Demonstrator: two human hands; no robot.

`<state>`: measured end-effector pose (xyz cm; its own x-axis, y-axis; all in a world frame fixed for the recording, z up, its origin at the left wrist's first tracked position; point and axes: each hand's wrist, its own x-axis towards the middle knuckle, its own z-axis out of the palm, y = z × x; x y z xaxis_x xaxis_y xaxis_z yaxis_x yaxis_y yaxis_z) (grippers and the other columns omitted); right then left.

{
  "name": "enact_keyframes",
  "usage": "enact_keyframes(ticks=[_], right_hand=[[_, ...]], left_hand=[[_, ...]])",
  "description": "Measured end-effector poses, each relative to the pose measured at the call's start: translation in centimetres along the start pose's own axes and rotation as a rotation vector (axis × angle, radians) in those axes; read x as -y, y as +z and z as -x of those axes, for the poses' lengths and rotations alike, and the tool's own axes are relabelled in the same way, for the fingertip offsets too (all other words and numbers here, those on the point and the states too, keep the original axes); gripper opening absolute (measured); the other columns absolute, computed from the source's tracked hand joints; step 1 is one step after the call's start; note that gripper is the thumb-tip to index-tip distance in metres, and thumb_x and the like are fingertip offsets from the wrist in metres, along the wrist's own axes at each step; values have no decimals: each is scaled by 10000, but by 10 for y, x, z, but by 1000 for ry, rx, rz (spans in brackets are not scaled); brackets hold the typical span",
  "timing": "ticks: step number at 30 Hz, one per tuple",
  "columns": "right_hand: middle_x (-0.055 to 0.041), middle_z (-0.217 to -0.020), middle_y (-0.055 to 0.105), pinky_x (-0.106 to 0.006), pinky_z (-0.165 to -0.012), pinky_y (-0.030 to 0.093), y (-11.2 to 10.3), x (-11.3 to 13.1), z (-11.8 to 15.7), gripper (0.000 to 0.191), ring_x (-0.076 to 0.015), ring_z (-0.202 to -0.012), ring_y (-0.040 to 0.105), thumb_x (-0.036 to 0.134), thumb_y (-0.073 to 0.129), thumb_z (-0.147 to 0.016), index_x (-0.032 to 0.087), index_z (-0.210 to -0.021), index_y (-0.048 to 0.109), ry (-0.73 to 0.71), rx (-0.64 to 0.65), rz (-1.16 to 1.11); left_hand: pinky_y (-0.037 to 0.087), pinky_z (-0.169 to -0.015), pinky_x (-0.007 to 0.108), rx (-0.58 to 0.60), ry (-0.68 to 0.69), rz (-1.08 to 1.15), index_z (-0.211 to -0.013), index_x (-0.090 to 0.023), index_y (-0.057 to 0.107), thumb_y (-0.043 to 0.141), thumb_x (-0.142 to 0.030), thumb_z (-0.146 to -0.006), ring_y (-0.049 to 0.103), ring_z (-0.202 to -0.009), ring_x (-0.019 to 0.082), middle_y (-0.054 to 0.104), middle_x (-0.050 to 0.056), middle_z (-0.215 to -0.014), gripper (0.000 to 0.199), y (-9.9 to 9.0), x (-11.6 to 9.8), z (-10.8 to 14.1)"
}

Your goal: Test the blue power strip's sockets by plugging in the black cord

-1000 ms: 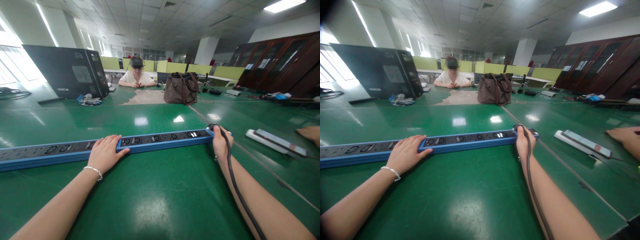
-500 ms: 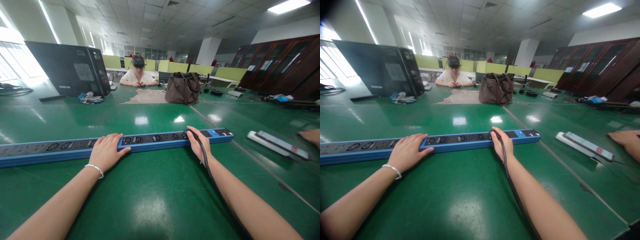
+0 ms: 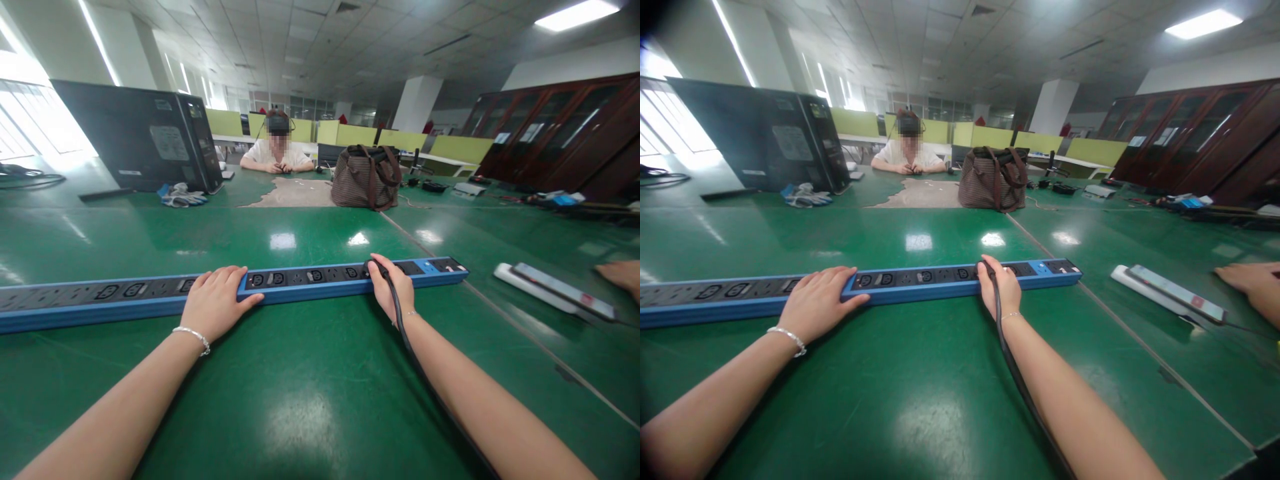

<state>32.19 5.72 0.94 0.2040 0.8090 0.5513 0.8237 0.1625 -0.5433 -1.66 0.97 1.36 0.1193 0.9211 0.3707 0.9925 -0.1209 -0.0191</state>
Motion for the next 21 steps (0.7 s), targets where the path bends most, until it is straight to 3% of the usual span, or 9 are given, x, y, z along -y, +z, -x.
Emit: enact_keyframes(ticks=[4,10,21], right_hand=[[-70,-1006,687,-384,-784,500,0,2,3,391,-249,-882,642,461,428,-858,276,-1136,632,-7,7,95],[-37,-1035,687,-393,-858,478,0,-1,6,350,-236,-928,631,412,423,-871,286,-1128,623,-152,28,181],[-25,-989,696,-330,-788,494,-4,-1,-3,308,-220,-898,636,392,437,-866,278,-1080,626,-180,100,262]], left_hand=[[328,-989,453,3,-2,-12,-1245,-161,495,387,-625,-803,506,-1140,290,553,144,-1259,649,0,0,0],[332,-983,458,-1,9,-16,-1244,-126,500,395,-611,-810,511,-1134,302,559,159,-1246,660,-1,-1,0],[335,-987,464,-10,13,8,-1237,-124,507,416,-601,-805,509,-1139,301,559,161,-1247,651,-1,-1,0]])
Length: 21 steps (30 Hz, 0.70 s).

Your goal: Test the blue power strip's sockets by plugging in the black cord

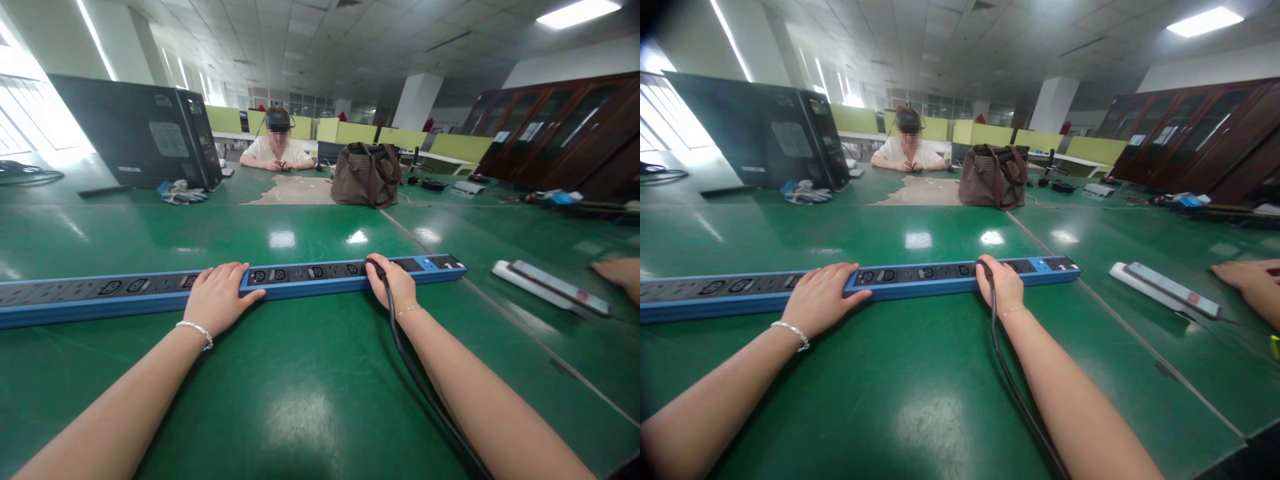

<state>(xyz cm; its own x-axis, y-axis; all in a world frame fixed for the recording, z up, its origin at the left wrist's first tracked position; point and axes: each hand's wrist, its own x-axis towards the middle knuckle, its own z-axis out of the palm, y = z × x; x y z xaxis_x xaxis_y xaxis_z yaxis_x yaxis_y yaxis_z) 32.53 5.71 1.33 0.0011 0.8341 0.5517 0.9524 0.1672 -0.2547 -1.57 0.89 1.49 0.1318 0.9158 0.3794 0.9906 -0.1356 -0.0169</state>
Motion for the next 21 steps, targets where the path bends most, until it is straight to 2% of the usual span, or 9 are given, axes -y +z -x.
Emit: enact_keyframes(ticks=[6,15,21], right_hand=[[-58,-1004,689,-337,-780,490,0,-1,4,341,-230,-887,633,378,404,-888,250,-1127,610,-55,8,38],[-40,-960,688,-388,-821,485,3,4,5,340,-248,-930,610,416,421,-870,298,-1125,612,116,-4,-51],[-51,-986,688,-392,-851,466,2,5,5,329,-235,-887,626,389,441,-864,278,-1121,615,67,5,-48]], left_hand=[[325,-993,470,-8,-7,16,-1240,-127,507,421,-605,-799,506,-1143,304,557,159,-1250,655,1,1,0],[333,-982,465,4,-8,-7,-1240,-122,507,414,-611,-802,507,-1140,304,557,159,-1250,663,0,-1,0],[328,-983,474,4,-9,10,-1241,-118,504,418,-610,-799,500,-1147,309,554,162,-1250,666,0,0,0]])
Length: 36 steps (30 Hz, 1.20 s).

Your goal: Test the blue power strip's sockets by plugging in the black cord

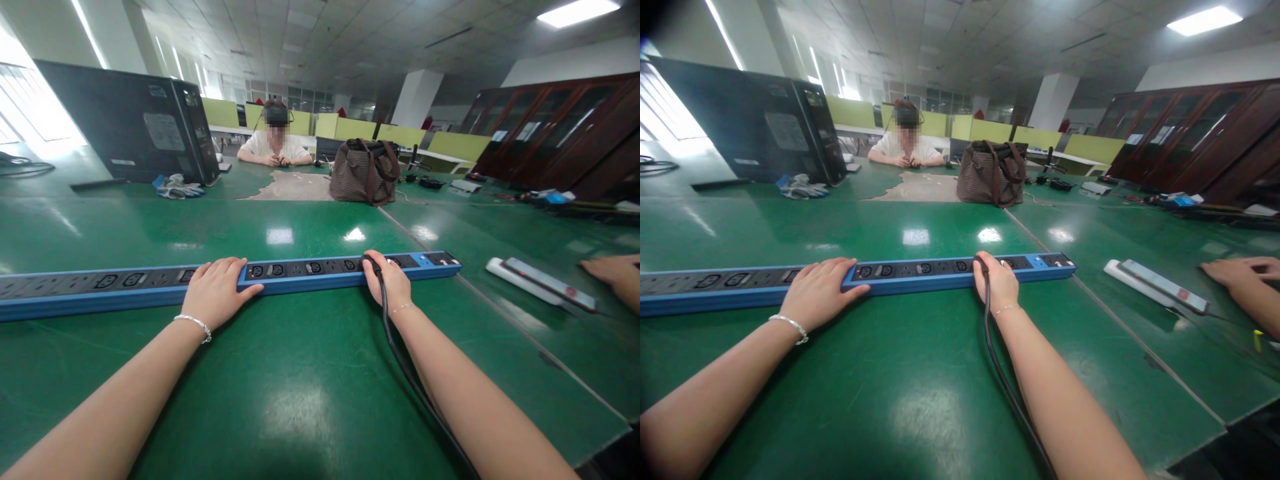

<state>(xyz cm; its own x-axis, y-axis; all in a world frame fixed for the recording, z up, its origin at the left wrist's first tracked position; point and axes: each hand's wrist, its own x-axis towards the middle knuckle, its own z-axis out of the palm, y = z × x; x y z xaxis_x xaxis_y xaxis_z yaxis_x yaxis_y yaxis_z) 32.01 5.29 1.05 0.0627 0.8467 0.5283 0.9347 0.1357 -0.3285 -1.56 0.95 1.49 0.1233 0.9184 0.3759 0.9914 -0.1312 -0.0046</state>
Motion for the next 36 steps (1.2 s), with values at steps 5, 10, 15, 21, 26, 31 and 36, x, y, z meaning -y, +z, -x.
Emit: enact_keyframes(ticks=[5,10,15,21,26,31,36], right_hand=[[-55,-1060,674,-379,-878,457,2,-4,0,334,-222,-939,622,368,430,-874,247,-1135,600,-65,-30,-44],[-69,-1054,678,-368,-899,444,7,-7,-2,340,-212,-933,623,346,435,-864,205,-1126,599,-119,-55,-88],[-82,-995,688,-367,-865,455,8,-7,-3,351,-235,-917,616,382,445,-846,193,-1082,624,-63,-89,-78],[-89,-960,692,-363,-895,436,9,-7,-2,374,-229,-927,611,402,426,-850,182,-1060,642,-41,-74,-87],[-77,-930,696,-360,-900,428,10,-7,-3,369,-215,-902,617,428,437,-840,196,-1030,653,-27,-82,-156],[-80,-999,682,-324,-846,459,8,-6,-6,414,-188,-921,615,465,375,-876,179,-1027,632,144,-323,-525],[-91,-995,681,-328,-872,453,10,-2,-5,415,-191,-940,613,482,424,-853,156,-982,647,145,-303,-660]], left_hand=[[321,-989,470,-2,3,2,-1243,-129,501,419,-602,-800,501,-1145,304,556,158,-1248,653,0,0,1],[320,-992,464,4,-1,-11,-1242,-139,499,401,-611,-805,501,-1147,298,552,155,-1256,651,1,1,0],[322,-996,465,7,0,-2,-1244,-169,496,408,-611,-802,502,-1143,288,555,145,-1255,631,2,1,0],[328,-988,471,9,1,-4,-1241,-161,498,405,-611,-803,505,-1136,293,555,153,-1253,635,1,1,0],[327,-989,468,13,-6,-1,-1244,-167,498,409,-612,-799,504,-1139,295,553,146,-1258,636,1,1,0],[328,-984,462,8,3,-21,-1240,-123,500,403,-610,-804,506,-1137,303,550,163,-1258,660,0,0,0],[329,-984,457,9,-5,-33,-1243,-131,496,401,-617,-802,510,-1133,300,556,157,-1251,663,-1,-1,1]])
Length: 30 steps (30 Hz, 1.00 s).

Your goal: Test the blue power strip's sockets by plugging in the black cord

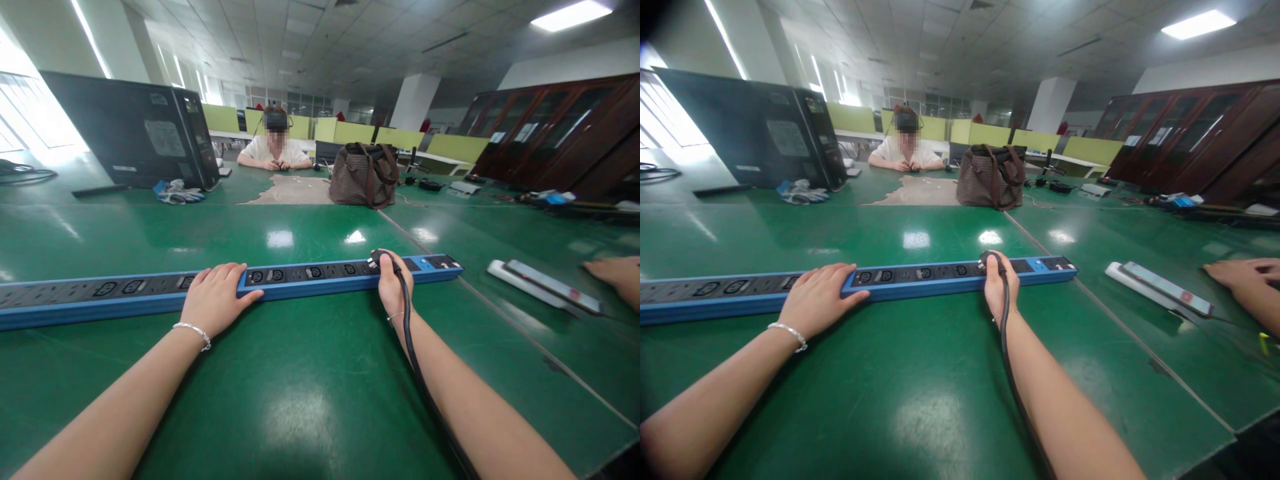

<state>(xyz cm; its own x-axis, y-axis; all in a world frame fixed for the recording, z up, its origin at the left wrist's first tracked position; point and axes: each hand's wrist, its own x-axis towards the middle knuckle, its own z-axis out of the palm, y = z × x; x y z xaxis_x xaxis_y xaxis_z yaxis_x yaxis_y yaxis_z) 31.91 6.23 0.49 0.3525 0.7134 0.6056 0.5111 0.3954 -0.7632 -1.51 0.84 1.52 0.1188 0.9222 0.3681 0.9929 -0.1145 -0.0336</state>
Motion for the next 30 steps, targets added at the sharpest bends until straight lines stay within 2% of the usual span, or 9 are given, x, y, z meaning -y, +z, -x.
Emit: enact_keyframes(ticks=[4,7,12,15,18,30], right_hand=[[-86,-1053,669,-355,-892,450,6,6,9,427,-204,-976,607,487,444,-846,178,-1090,608,-5,55,52],[-73,-1123,647,-353,-914,445,16,21,21,427,-203,-1027,594,479,439,-855,201,-1148,579,-44,145,75],[-34,-1168,631,-325,-944,433,50,58,45,375,-183,-1075,576,445,418,-878,241,-1144,584,-123,339,23],[-15,-1116,656,-303,-883,465,74,76,55,350,-175,-986,618,426,406,-887,259,-1130,593,-136,389,89],[-14,-1047,683,-304,-864,467,88,85,58,329,-179,-932,635,395,405,-892,256,-1112,606,-154,396,224],[-34,-1078,675,-315,-889,445,90,86,61,338,-183,-969,626,354,375,-906,242,-1139,592,-241,374,350]], left_hand=[[325,-990,447,-2,5,-3,-1240,-150,495,392,-617,-806,514,-1129,288,560,148,-1247,646,0,0,0],[325,-987,450,-7,7,6,-1235,-144,499,393,-618,-805,513,-1128,292,565,151,-1238,648,0,0,0],[316,-994,447,-13,3,33,-1233,-172,504,397,-610,-807,506,-1139,284,570,136,-1236,620,0,-1,0],[308,-1000,453,-25,5,65,-1230,-181,510,411,-601,-803,497,-1150,285,573,134,-1234,607,1,-1,0],[306,-997,462,-43,10,93,-1224,-164,514,416,-601,-802,492,-1155,291,576,140,-1227,615,2,-1,1],[298,-1003,466,-46,-4,120,-1233,-170,514,427,-601,-797,490,-1156,292,567,144,-1240,619,2,-2,1]])
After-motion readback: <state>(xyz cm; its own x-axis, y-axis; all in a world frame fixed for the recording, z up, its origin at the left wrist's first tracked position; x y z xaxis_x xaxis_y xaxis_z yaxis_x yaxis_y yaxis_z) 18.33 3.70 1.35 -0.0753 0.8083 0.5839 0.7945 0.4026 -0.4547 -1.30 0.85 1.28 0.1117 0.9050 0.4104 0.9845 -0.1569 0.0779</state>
